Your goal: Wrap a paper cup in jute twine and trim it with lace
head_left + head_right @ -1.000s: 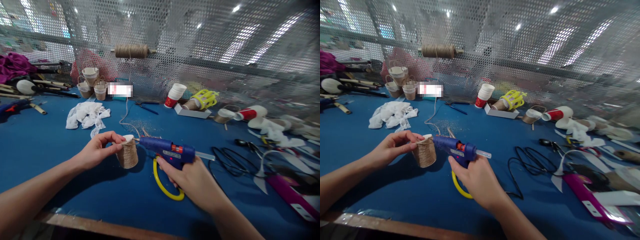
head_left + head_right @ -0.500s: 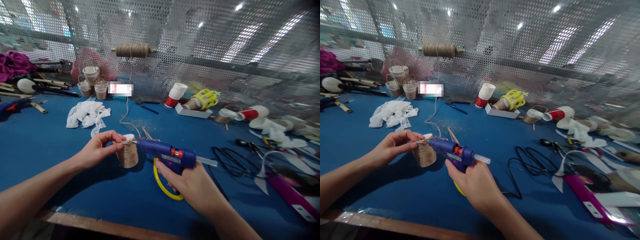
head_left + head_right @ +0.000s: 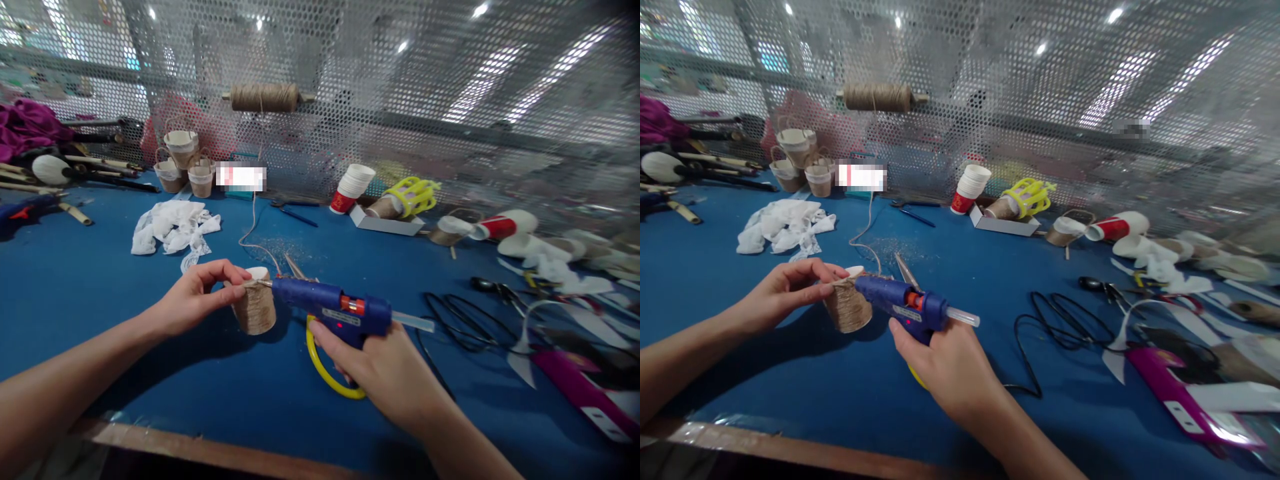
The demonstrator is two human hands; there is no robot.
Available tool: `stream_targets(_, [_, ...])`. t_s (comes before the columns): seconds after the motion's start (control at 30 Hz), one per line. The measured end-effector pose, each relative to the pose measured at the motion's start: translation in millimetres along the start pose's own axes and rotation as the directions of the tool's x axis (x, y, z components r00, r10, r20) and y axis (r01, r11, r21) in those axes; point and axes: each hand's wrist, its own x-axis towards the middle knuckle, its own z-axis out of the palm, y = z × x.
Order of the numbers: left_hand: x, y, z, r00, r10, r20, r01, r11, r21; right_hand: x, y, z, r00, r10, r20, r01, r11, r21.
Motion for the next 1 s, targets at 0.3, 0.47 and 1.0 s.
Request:
stream_targets(0.3, [-0.7, -0.5, 0.1, 1.000, -0.015, -0.012, 0.015, 1.000, -0.020, 4.4, 12.3, -3.7, 0.999, 0.010, 0.040, -0.008, 0.999, -0.033])
stream_targets(0.47, [-0.7, -1.5, 0.1, 1.000, -0.006, -0.007, 0.006, 1.000, -0.028, 12.4, 10.3, -2.9, 0.998, 0.049, 0.038, -0.049, 0.999, -0.004])
stream_targets(1.0, [0.4, -3.7, -0.2, 1.000, 0.027, 0.009, -0.027, 1.000, -0.011, 39.9, 39.5, -12.5, 0.961, 0.274, -0.028, -0.212, 0.800, 0.561])
